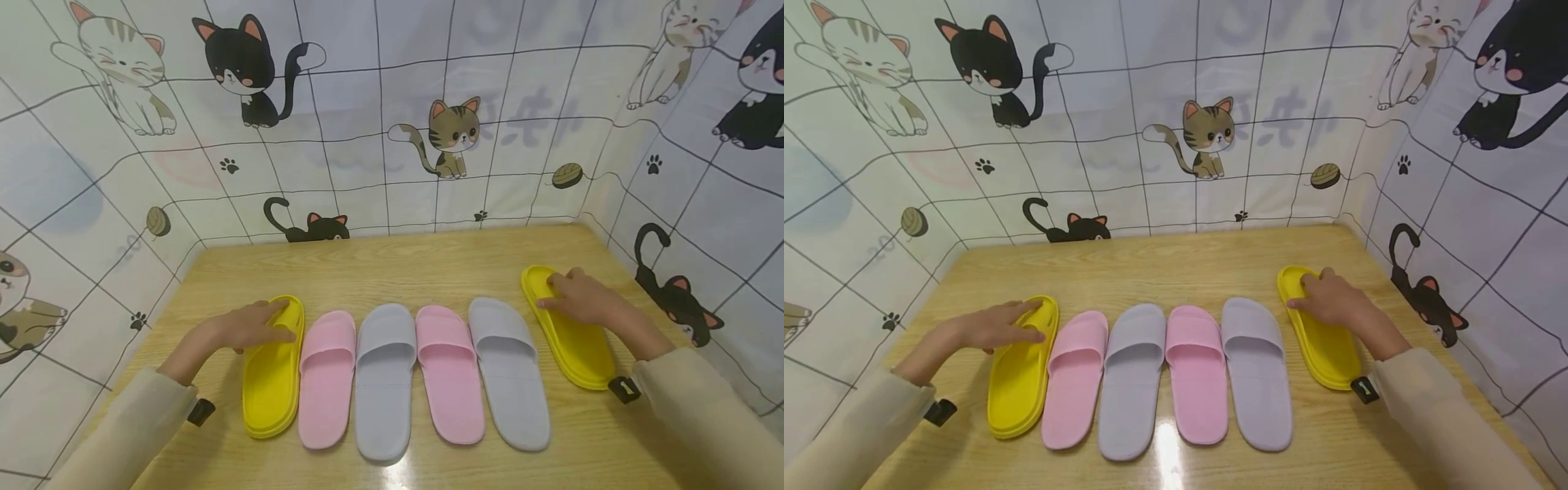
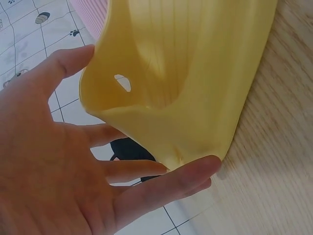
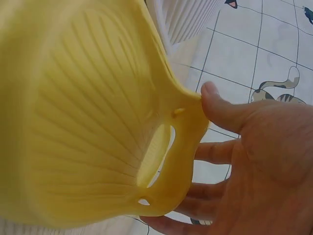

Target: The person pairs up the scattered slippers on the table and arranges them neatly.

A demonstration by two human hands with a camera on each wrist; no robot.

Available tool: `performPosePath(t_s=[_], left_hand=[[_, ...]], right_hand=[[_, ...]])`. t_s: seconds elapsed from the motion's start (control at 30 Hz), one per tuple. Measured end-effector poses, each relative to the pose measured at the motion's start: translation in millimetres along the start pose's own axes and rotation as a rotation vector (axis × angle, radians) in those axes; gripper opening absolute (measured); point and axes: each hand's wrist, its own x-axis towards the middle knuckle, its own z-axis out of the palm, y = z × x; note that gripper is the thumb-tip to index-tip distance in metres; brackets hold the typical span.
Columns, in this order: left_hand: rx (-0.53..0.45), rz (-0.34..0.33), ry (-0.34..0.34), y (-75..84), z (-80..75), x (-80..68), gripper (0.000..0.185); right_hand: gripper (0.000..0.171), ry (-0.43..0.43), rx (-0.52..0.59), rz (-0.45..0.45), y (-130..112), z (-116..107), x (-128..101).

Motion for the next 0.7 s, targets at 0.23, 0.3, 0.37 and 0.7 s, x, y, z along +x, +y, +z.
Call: performPosePath(t_s=[0.23,0.3,0.37,0.7], left_hand=[[-0.027,-0.008,0.003,-2.2,1.8,3.5,0.096],[-0.026,-0.004,0.004,-1.7,2.0,3.9,0.095],[-0.022,0.001,0.006,-1.1,2.2,4.2,0.094],[-0.019,0.025,0.029,-3.4,3.0,5.3,0.092]], right_hand=[[0.079,0.016,-0.033,0.079,2.5,-1.6,7.8],[0.078,0.019,-0.013,0.087,4.5,-1.8,10.4],[0.075,0.028,0.01,0.089,6.4,-1.8,12.6],[0.062,0.078,0.042,0.085,10.2,-1.5,23.7]])
